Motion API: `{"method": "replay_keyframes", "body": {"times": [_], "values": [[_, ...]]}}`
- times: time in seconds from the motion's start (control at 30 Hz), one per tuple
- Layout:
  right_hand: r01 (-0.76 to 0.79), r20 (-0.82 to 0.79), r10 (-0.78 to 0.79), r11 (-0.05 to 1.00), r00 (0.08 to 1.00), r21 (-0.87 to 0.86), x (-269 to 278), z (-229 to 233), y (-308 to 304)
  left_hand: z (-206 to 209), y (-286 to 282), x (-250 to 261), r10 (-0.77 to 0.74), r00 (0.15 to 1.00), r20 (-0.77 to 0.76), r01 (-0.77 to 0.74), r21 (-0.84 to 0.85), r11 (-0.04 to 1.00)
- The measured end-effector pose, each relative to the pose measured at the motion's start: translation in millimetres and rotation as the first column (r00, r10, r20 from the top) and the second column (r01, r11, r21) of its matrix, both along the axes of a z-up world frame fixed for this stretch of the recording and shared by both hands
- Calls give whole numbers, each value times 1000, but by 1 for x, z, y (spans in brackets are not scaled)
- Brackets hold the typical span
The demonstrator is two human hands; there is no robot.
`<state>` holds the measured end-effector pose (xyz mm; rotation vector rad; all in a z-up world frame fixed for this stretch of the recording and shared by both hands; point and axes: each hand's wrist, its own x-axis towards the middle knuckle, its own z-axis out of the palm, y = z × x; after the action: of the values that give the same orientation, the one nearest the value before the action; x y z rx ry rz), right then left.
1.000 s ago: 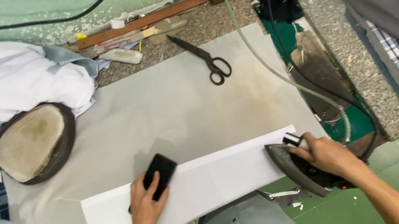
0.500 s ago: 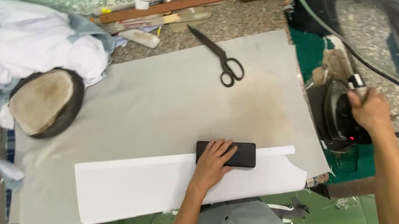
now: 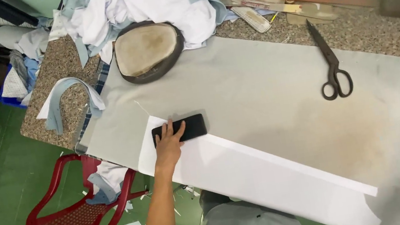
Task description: The person irons a white fabric piece on a work table using a steam iron and a black rectangular weight. They then use large scissors to trim the edges of the fabric, repeating the ironing and cutting process to shape the material.
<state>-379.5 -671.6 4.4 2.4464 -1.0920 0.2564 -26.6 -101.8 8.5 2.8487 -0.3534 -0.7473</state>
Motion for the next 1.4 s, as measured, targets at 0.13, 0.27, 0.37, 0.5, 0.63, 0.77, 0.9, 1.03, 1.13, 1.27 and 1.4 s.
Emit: {"method": "replay_keyframes", "body": {"times": [0.13, 0.27, 0.37, 0.5, 0.63, 0.77, 0.9, 1.03, 1.13, 1.27, 1.4], "values": [[-301, 42, 307, 947, 951, -111, 22, -9, 68, 16, 28, 55, 113, 989, -92, -84, 275, 958], [-299, 115, 292, 953, 950, 53, 51, 17, 162, 11, 78, 111, 61, 994, -94, -18, 404, 915], [-284, 194, 256, 950, 947, 128, 58, 26, 219, 7, 121, 136, -23, 994, 109, -10, 292, 956], [-184, 210, 110, 908, 971, 377, 46, 24, 266, 7, 162, 170, -69, 985, 156, 23, 280, 960], [-155, 200, 82, 910, 976, 384, 34, 20, 273, -2, 191, 188, -147, 957, 251, 102, 184, 978], [-161, 177, 99, 911, 979, 379, 28, 9, 245, 10, 143, 132, -337, 482, 809, 83, 341, 936], [-181, 169, 123, 903, 978, 390, 35, 11, 224, 9, 73, 73, -320, 605, 729, 500, -35, 865], [-337, 244, 255, 850, 936, 405, 49, -9, 202, -12, 52, 41, -276, 646, 712, 492, -111, 864], [-381, 215, 316, 799, 924, 466, 61, -30, 188, -12, 54, 25, -241, 679, 693, 451, -135, 882], [-408, 106, 410, 778, 906, 477, 72, -49, 150, -30, 64, 36, -243, 733, 635, 410, -128, 903], [-211, -222, 406, 782, 887, 586, 75, -54, 129, -15, 62, 56, -313, 848, 428, 394, -115, 912]]}}
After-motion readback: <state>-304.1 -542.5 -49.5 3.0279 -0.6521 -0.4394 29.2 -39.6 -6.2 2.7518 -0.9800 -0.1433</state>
